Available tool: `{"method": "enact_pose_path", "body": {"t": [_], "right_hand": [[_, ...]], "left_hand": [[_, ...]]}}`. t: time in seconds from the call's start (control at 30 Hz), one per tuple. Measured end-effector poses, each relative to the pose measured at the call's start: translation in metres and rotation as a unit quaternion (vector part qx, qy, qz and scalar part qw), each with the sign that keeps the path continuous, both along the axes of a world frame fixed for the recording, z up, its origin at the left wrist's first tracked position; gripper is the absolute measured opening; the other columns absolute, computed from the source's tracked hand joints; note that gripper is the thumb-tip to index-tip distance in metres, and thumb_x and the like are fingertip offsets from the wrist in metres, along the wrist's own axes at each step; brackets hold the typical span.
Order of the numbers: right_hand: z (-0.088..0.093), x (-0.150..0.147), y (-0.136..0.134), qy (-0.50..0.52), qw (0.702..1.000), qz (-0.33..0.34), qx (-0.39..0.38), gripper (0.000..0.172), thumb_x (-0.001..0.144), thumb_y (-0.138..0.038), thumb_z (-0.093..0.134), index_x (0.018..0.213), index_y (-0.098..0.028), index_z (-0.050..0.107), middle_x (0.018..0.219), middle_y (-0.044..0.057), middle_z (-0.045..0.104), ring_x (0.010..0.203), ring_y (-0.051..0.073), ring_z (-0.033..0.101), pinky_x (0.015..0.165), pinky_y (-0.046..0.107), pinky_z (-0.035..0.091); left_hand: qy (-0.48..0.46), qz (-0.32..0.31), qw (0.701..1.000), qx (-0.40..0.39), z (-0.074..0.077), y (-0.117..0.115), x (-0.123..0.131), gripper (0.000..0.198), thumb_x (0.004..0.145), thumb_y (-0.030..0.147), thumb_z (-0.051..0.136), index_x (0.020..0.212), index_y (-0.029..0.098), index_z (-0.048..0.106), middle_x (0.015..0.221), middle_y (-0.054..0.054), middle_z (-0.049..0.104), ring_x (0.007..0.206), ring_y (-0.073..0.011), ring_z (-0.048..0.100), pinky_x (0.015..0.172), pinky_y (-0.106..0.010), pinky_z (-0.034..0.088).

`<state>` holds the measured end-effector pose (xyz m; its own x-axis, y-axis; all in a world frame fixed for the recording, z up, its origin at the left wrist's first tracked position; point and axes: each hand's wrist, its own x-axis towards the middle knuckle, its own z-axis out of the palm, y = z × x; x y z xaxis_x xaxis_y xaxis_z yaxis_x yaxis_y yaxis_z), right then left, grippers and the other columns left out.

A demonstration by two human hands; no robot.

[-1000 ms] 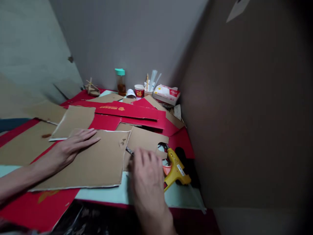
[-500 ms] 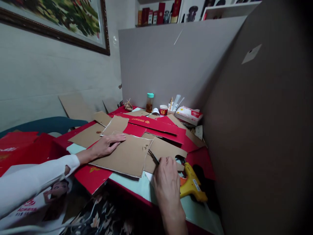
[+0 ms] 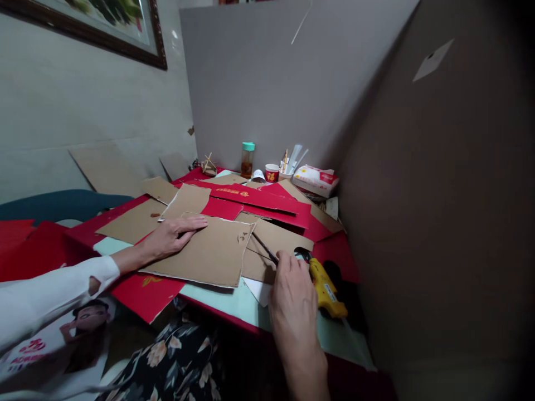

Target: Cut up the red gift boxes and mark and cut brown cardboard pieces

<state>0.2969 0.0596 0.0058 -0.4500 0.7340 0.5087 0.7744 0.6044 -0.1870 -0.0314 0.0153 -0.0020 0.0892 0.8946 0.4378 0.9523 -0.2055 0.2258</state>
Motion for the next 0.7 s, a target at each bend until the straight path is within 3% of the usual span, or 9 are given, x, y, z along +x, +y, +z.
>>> {"method": "enact_pose_path", "body": {"t": [0.1,0.2,0.27,0.37,0.47,0.57,0.63,0.7], "right_hand": [[0.006,0.008,-0.004,0.091,0.996,-0.01,-0.02,0.045,0.077,0.001,0.037,0.115,-0.015,0.056,0.094,0.013,0.062,0.086,0.027,0.058,0.072,0.037,0.044],[0.016,0.011,-0.009,0.217,0.969,0.031,-0.11,0.035,0.09,-0.01,0.035,0.117,-0.016,0.056,0.098,0.011,0.063,0.084,0.023,0.06,0.074,0.034,0.046],[0.024,0.013,-0.011,0.275,0.936,0.066,-0.21,0.027,0.098,-0.024,0.036,0.113,-0.02,0.058,0.091,0.006,0.063,0.081,0.02,0.059,0.073,0.031,0.046],[0.034,0.013,-0.011,0.334,0.871,0.096,-0.348,0.032,0.101,-0.044,0.038,0.103,-0.022,0.061,0.074,-0.001,0.052,0.068,0.016,0.051,0.061,0.026,0.04],[0.039,0.01,-0.004,0.391,0.821,0.12,-0.398,0.038,0.099,-0.051,0.04,0.082,-0.021,0.057,0.064,-0.005,0.04,0.058,0.013,0.04,0.052,0.024,0.03],[0.039,0.007,0.004,0.39,0.83,0.116,-0.381,0.04,0.099,-0.049,0.043,0.072,-0.021,0.052,0.063,-0.004,0.042,0.056,0.011,0.036,0.051,0.023,0.027],[0.039,0.004,0.008,0.369,0.845,0.114,-0.371,0.039,0.1,-0.047,0.042,0.073,-0.021,0.052,0.064,-0.004,0.046,0.056,0.011,0.038,0.052,0.023,0.029],[0.039,0.002,0.011,0.355,0.854,0.11,-0.365,0.035,0.101,-0.045,0.04,0.079,-0.021,0.054,0.065,-0.004,0.049,0.057,0.011,0.04,0.053,0.022,0.03]], "left_hand": [[0.0,-0.003,1.0,-0.009,0.003,-0.002,0.002,0.043,0.097,0.027,0.039,0.129,0.013,0.065,0.138,-0.005,0.064,0.132,-0.0212,0.056,0.118,-0.042,0.039],[-0.004,-0.008,1.0,-0.013,0.006,-0.003,0.003,0.043,0.096,0.026,0.04,0.13,0.012,0.063,0.139,-0.005,0.062,0.133,-0.0215,0.056,0.117,-0.045,0.039],[-0.005,-0.013,1.0,-0.011,0.005,-0.003,0.003,0.044,0.095,0.026,0.041,0.13,0.014,0.063,0.14,-0.005,0.062,0.132,-0.0221,0.057,0.116,-0.046,0.04],[-0.004,-0.025,1.0,-0.004,0.001,-0.001,-0.001,0.044,0.094,0.026,0.04,0.131,0.014,0.063,0.139,-0.005,0.063,0.133,-0.0229,0.056,0.115,-0.047,0.041],[-0.002,-0.044,0.999,0.016,-0.006,0.001,-0.009,0.044,0.093,0.027,0.042,0.129,0.014,0.064,0.137,-0.008,0.064,0.13,-0.0261,0.058,0.113,-0.051,0.043],[-0.002,-0.065,0.996,0.055,-0.021,0.005,-0.02,0.048,0.091,0.026,0.047,0.137,0.032,0.058,0.139,0.0,0.064,0.129,-0.0259,0.06,0.11,-0.051,0.048],[0.001,-0.073,0.996,0.058,-0.034,0.008,-0.028,0.06,0.09,0.03,0.049,0.147,0.048,0.041,0.146,0.007,0.057,0.132,-0.0265,0.057,0.11,-0.054,0.048],[-0.002,-0.076,0.995,0.061,-0.046,0.01,-0.035,0.066,0.09,0.033,0.048,0.149,0.056,0.031,0.149,0.011,0.052,0.133,-0.0279,0.055,0.112,-0.057,0.045]]}}
